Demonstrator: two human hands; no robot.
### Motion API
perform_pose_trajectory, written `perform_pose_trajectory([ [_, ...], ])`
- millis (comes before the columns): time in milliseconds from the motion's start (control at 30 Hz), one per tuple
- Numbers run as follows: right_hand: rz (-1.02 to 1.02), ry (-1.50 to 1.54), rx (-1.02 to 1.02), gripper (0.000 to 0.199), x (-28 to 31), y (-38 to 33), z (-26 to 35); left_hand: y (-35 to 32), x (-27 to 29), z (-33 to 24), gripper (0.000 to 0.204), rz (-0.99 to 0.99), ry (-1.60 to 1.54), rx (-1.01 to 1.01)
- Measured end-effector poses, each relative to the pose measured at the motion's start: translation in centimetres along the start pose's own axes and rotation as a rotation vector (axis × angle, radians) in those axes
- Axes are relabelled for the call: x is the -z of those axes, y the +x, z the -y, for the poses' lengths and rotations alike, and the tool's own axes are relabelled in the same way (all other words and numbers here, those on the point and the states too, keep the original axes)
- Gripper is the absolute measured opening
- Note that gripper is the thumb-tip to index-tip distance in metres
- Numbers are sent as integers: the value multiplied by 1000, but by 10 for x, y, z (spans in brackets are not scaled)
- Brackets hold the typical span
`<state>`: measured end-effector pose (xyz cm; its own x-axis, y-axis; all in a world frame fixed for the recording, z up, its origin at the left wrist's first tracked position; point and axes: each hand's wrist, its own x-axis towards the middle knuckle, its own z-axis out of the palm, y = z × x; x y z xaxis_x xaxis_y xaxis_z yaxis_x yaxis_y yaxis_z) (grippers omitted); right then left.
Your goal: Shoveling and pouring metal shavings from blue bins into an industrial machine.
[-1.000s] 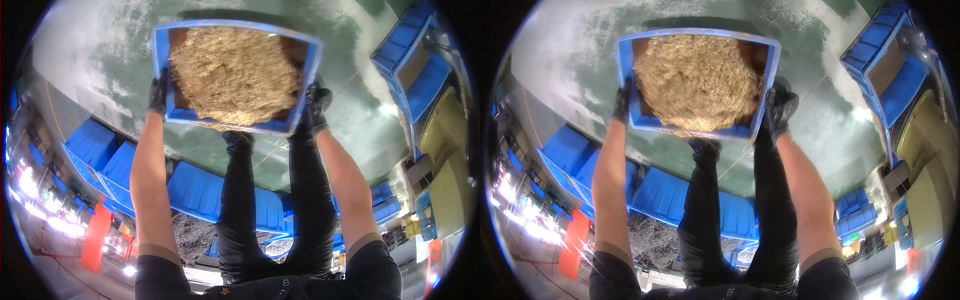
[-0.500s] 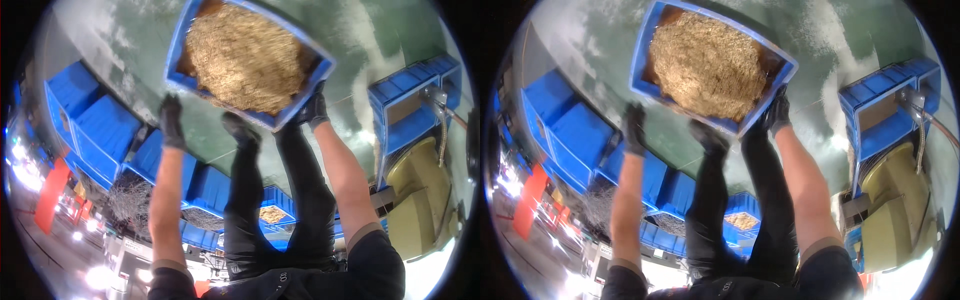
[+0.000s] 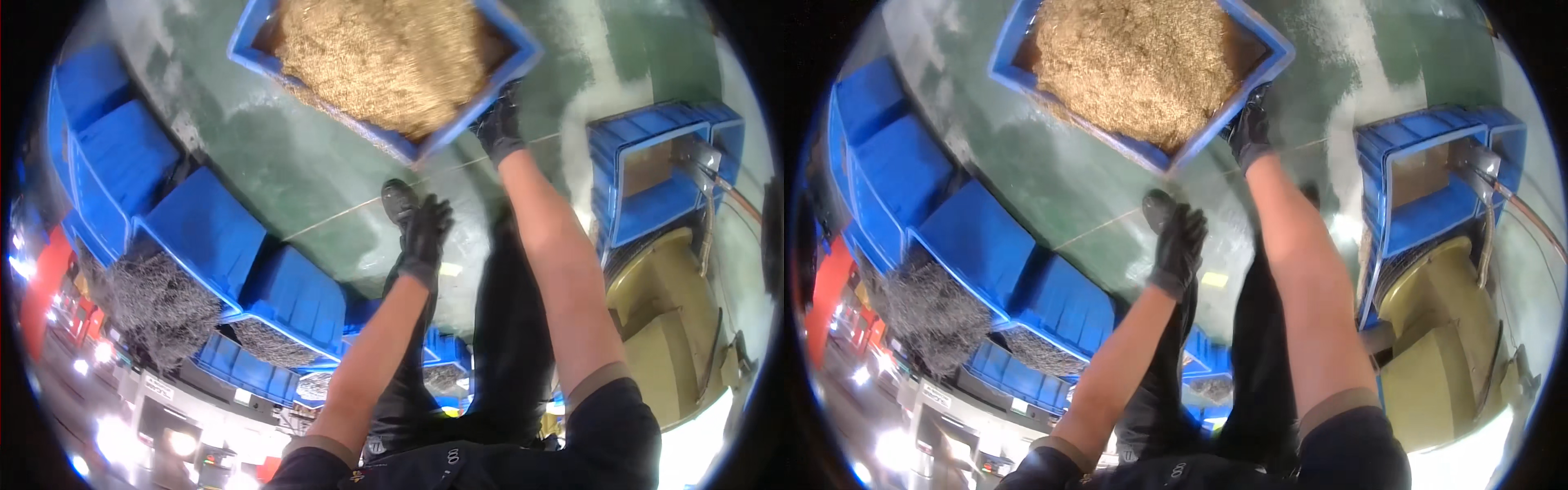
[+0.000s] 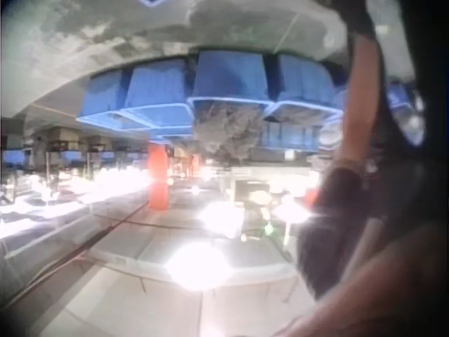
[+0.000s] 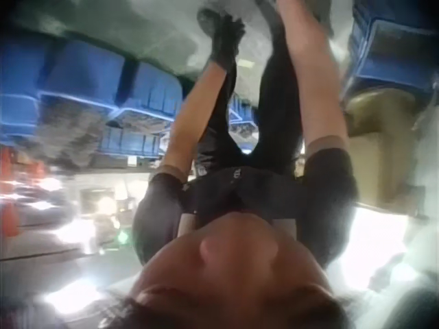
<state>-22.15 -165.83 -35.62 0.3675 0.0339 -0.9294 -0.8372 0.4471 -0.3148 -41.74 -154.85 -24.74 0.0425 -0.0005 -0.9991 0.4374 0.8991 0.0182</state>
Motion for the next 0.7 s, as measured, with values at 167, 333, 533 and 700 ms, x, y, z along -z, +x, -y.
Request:
perform_pose_trajectory([
  [167, 120, 254, 20, 63, 13, 2, 8, -36, -3, 80, 39, 11, -37, 29],
  [333, 245, 420, 166, 44, 16, 15, -7, -58, 15, 126, 47, 39, 83, 30],
  [533, 421, 689, 265, 17, 37, 20, -1, -62, 13, 167, 43, 122, 202, -114],
  [700, 419, 726, 180, 24, 43, -26, -10, -64, 20, 166, 37, -21, 241, -158],
])
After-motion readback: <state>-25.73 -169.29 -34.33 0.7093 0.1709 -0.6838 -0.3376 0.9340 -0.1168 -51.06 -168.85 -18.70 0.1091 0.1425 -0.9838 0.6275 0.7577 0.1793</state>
